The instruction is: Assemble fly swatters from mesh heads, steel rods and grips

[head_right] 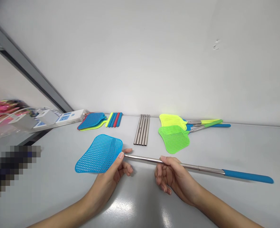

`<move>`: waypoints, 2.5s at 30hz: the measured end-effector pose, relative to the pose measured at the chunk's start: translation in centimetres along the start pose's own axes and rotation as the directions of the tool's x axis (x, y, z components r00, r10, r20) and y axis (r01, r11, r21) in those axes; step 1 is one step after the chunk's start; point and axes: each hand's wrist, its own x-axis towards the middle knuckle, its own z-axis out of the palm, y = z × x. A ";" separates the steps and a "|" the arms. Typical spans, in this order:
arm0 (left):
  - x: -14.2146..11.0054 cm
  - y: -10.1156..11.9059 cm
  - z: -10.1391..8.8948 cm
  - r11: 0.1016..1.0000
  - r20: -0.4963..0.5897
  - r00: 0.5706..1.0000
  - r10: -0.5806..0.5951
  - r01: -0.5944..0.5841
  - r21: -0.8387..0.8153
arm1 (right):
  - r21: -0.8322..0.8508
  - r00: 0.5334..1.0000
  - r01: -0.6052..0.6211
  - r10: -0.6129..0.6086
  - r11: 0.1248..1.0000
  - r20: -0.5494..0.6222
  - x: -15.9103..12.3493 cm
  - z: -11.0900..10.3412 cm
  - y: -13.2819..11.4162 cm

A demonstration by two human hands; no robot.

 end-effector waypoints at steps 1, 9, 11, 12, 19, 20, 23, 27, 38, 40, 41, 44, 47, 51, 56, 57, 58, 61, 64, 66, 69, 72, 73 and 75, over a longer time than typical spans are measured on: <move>0.0 0.0 0.0 1.000 -0.001 1.000 -0.004 0.004 -0.004 | 0.002 1.000 -0.001 0.001 1.000 0.000 0.0 0.0 0.0; 0.1 0.0 0.0 1.000 0.001 1.000 -0.008 0.008 -0.009 | 0.002 1.000 -0.002 0.003 1.000 -0.003 0.0 0.1 -0.1; 0.1 -0.1 0.0 1.000 0.003 1.000 0.005 -0.005 0.003 | 0.008 1.000 -0.004 0.004 1.000 0.001 0.0 0.1 0.0; 0.1 -0.1 -0.1 1.000 0.003 1.000 0.013 -0.013 0.009 | 0.011 1.000 -0.002 0.002 1.000 0.000 0.0 0.0 0.0; 0.1 -0.7 -0.4 0.996 0.006 0.997 0.075 -0.075 0.037 | 0.021 1.000 0.003 -0.003 1.000 0.010 0.0 0.0 0.0; 0.2 -0.7 -0.4 0.996 0.006 0.997 0.078 -0.078 0.038 | 0.021 1.000 0.006 -0.006 1.000 0.011 0.0 0.0 0.0; 0.3 -0.8 -0.5 0.996 0.003 0.997 0.083 -0.083 0.038 | 0.024 1.000 0.005 -0.005 1.000 0.014 0.0 -0.1 0.1; 0.4 -0.7 -0.4 0.996 0.001 0.996 0.086 -0.086 0.031 | 0.029 1.000 -0.007 0.006 1.000 0.014 0.0 -0.2 0.1; 0.2 -0.6 -0.4 0.995 0.006 0.996 0.086 -0.086 0.045 | 0.022 1.000 -0.004 0.004 1.000 0.021 0.0 -0.2 0.0; 0.2 -0.5 -0.4 0.995 0.004 0.997 0.078 -0.078 0.054 | 0.015 1.000 -0.004 0.003 1.000 0.019 -0.1 -0.2 0.0; 0.1 -0.5 -0.3 0.996 0.003 0.997 0.074 -0.074 0.058 | 0.012 1.000 -0.004 0.004 1.000 0.016 -0.1 -0.2 0.0; 0.1 -0.3 -0.3 0.996 -0.011 0.997 0.072 -0.071 0.059 | 0.003 1.000 -0.002 0.002 1.000 0.012 -0.1 -0.2 0.0; 0.1 -0.3 -0.3 0.996 -0.022 0.997 0.076 -0.075 0.051 | 0.003 1.000 0.003 -0.003 1.000 0.014 0.0 -0.2 0.0; 0.1 -0.4 -0.4 0.996 -0.008 0.996 0.084 -0.084 0.018 | 0.001 1.000 0.003 -0.003 1.000 0.004 -0.1 -0.1 0.0; -0.1 0.0 -0.1 0.994 -0.023 0.998 0.051 -0.053 -0.097 | 0.009 1.000 0.015 -0.015 1.000 -0.019 -0.1 -0.1 -0.1; -0.1 0.1 0.0 0.991 -0.027 0.999 0.025 -0.028 -0.131 | 0.009 1.000 0.020 -0.020 1.000 -0.021 -0.1 -0.1 0.0; 0.0 0.2 0.1 0.987 -0.029 1.000 0.000 -0.005 -0.161 | 0.007 0.999 0.024 -0.023 1.000 -0.024 -0.1 -0.1 0.0; 0.1 0.5 0.1 0.980 -0.025 0.999 -0.044 0.038 -0.194 | -0.006 0.999 0.032 -0.032 0.999 -0.038 -0.1 -0.1 0.0; 0.0 0.4 0.0 0.978 -0.024 0.997 -0.075 0.069 -0.195 | -0.012 0.997 0.047 -0.048 0.999 -0.057 0.0 0.1 -0.1; -0.1 0.2 0.1 0.976 -0.033 0.997 -0.064 0.056 -0.208 | -0.009 0.995 0.061 -0.061 0.998 -0.075 0.0 0.2 -0.2; -0.1 0.2 0.1 0.974 -0.065 0.998 0.014 -0.029 -0.226 | 0.003 0.991 0.088 -0.088 0.996 -0.100 0.1 0.3 -0.2; 0.9 1.2 -0.5 0.973 -0.157 0.982 0.108 -0.137 -0.186 | 0.026 0.987 0.120 -0.117 0.992 -0.106 0.1 0.3 -0.1; 1.5 1.8 -1.0 0.971 -0.199 0.969 0.144 -0.177 -0.158 | 0.034 0.986 0.129 -0.124 0.991 -0.107 0.1 0.3 -0.1; 2.8 3.3 -2.5 0.967 -0.333 0.929 0.159 -0.215 -0.136 | 0.051 0.984 0.144 -0.137 0.988 -0.111 0.2 0.2 0.0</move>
